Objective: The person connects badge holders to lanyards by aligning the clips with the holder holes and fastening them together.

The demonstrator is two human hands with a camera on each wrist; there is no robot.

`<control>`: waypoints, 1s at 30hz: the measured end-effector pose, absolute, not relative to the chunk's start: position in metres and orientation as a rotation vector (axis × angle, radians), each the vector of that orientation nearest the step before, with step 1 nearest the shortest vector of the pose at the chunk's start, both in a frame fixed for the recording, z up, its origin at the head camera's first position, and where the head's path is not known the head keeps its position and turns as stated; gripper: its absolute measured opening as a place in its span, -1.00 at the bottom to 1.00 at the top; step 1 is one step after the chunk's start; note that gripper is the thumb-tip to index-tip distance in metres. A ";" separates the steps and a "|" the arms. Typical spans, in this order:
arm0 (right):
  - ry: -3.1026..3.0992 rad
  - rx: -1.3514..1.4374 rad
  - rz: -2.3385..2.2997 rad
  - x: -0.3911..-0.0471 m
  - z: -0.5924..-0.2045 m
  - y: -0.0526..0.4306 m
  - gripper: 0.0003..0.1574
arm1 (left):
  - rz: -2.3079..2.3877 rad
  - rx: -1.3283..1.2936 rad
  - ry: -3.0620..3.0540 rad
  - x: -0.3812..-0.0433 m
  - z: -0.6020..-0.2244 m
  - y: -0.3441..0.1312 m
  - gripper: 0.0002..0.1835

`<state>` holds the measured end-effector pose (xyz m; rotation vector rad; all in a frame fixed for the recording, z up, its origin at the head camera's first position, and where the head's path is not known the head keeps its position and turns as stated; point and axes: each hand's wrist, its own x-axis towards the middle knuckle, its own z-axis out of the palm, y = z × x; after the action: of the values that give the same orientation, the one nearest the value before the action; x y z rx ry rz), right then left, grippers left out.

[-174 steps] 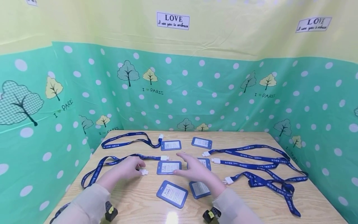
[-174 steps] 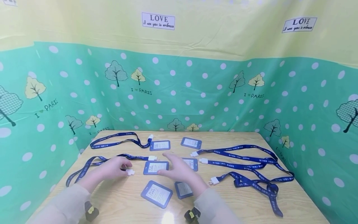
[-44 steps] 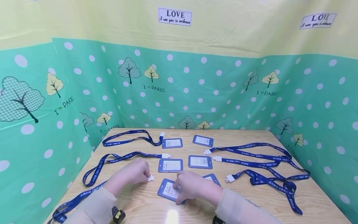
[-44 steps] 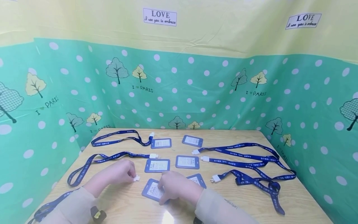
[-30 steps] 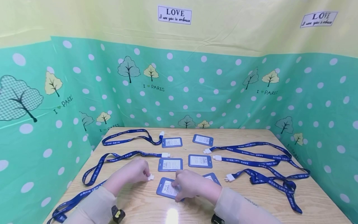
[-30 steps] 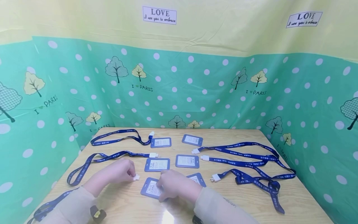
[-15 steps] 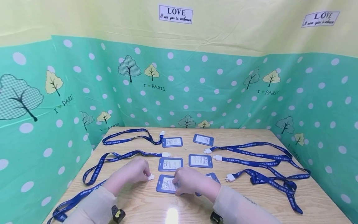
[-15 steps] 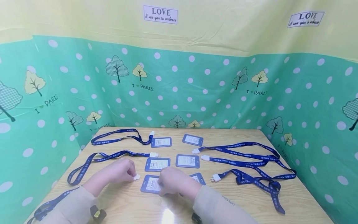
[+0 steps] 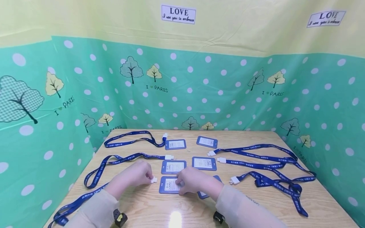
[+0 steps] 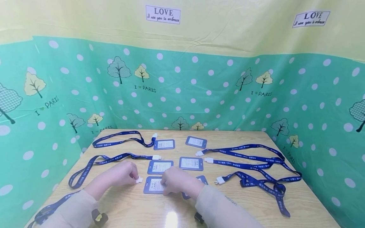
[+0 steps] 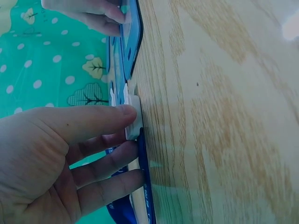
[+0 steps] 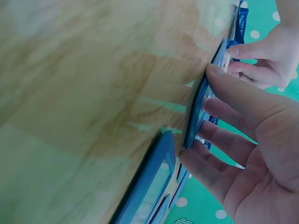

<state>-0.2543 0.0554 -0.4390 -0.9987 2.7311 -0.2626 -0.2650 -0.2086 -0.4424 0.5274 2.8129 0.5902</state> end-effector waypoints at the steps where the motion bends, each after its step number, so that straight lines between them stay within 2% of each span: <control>1: 2.731 -0.996 -0.261 -0.254 -0.439 0.055 -0.50 | 0.592 0.523 2.811 -0.265 -0.442 -0.209 -0.88; 30: 2.728 -0.959 -0.238 -0.256 -0.439 0.055 -0.51 | 0.560 0.623 2.776 -0.259 -0.443 -0.220 -0.84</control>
<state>-0.2556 0.0546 -0.4389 -0.9595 2.7282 -0.2381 -0.2589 -0.2197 -0.4428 0.6227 2.7757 0.5600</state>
